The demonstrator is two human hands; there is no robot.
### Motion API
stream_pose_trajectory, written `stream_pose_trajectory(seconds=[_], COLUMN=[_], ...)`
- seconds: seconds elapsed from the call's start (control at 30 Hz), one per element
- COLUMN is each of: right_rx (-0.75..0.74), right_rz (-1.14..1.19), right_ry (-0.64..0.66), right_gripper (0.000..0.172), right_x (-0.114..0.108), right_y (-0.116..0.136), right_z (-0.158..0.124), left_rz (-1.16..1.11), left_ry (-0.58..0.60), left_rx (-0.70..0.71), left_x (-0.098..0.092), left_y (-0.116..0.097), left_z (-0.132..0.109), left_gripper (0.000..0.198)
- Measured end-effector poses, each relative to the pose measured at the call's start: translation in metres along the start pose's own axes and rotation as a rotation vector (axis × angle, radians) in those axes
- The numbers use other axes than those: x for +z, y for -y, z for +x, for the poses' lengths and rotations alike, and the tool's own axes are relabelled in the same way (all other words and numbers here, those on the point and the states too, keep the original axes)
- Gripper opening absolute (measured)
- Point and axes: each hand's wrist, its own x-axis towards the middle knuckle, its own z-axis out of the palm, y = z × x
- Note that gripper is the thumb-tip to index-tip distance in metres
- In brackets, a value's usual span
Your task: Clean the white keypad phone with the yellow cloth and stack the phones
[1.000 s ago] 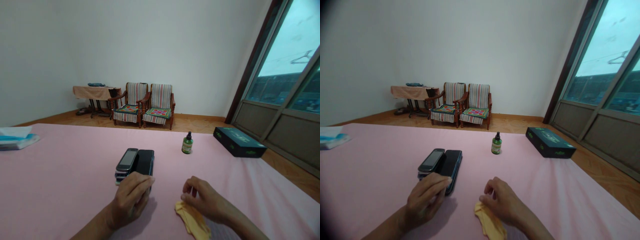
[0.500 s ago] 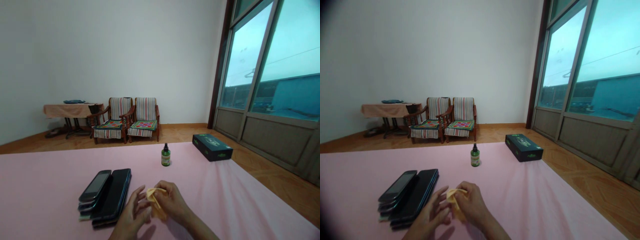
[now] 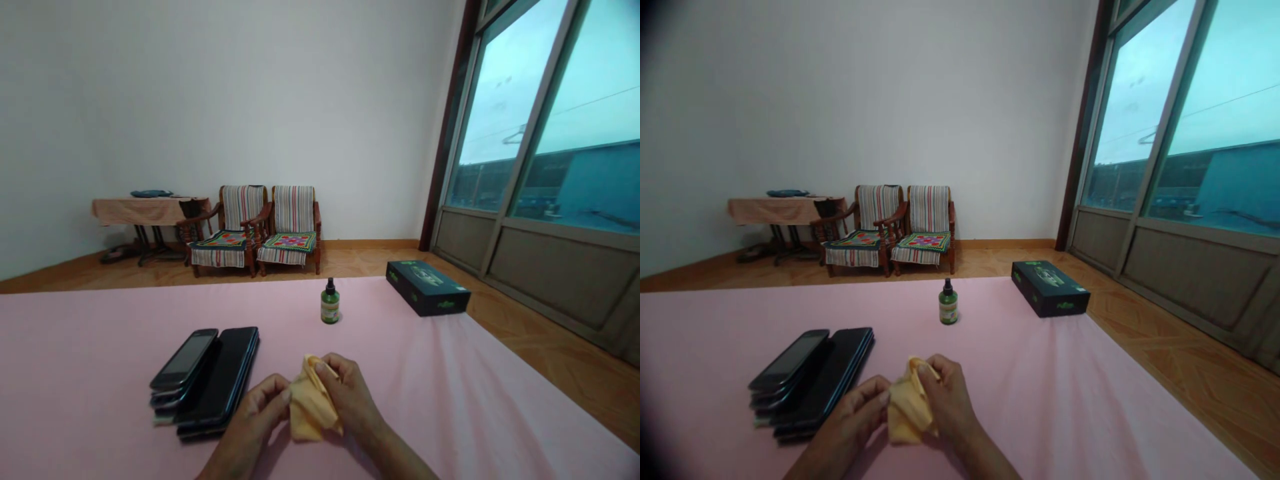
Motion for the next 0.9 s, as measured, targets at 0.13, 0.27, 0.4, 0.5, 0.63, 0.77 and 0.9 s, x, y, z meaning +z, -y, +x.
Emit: stream_pose_trajectory(seconds=[0.13, 0.27, 0.4, 0.5, 0.63, 0.77, 0.9], right_rx=[0.073, 0.103, 0.149, 0.144, 0.041, 0.078, 0.098], right_rz=[0.112, 0.176, 0.198, 0.163, 0.035, 0.041, 0.072], right_ry=[-0.001, -0.023, 0.006, 0.009, 0.002, -0.077, -0.095], right_gripper=[0.045, 0.047, 0.049, 0.050, 0.042, 0.042, 0.046], right_x=[-0.002, -0.006, -0.006, -0.003, -0.001, -0.006, -0.012], right_y=[0.005, 0.007, 0.007, 0.010, 0.010, 0.007, 0.008], right_z=[-0.004, -0.005, -0.007, -0.010, -0.011, -0.006, -0.003], left_rz=[-0.135, -0.193, -0.204, -0.175, -0.181, -0.136, -0.158], left_ry=[0.042, 0.014, 0.004, 0.037, 0.071, 0.032, 0.037], left_rx=[-0.003, -0.012, -0.023, -0.001, 0.040, 0.019, -0.072], left_x=[0.005, 0.007, 0.008, 0.012, 0.017, 0.009, 0.006], left_y=[0.004, 0.001, -0.004, -0.007, -0.009, -0.003, 0.000], left_z=[-0.004, -0.005, -0.007, -0.010, -0.012, -0.009, -0.007], left_gripper=[0.023, 0.028, 0.031, 0.028, 0.026, 0.027, 0.030])
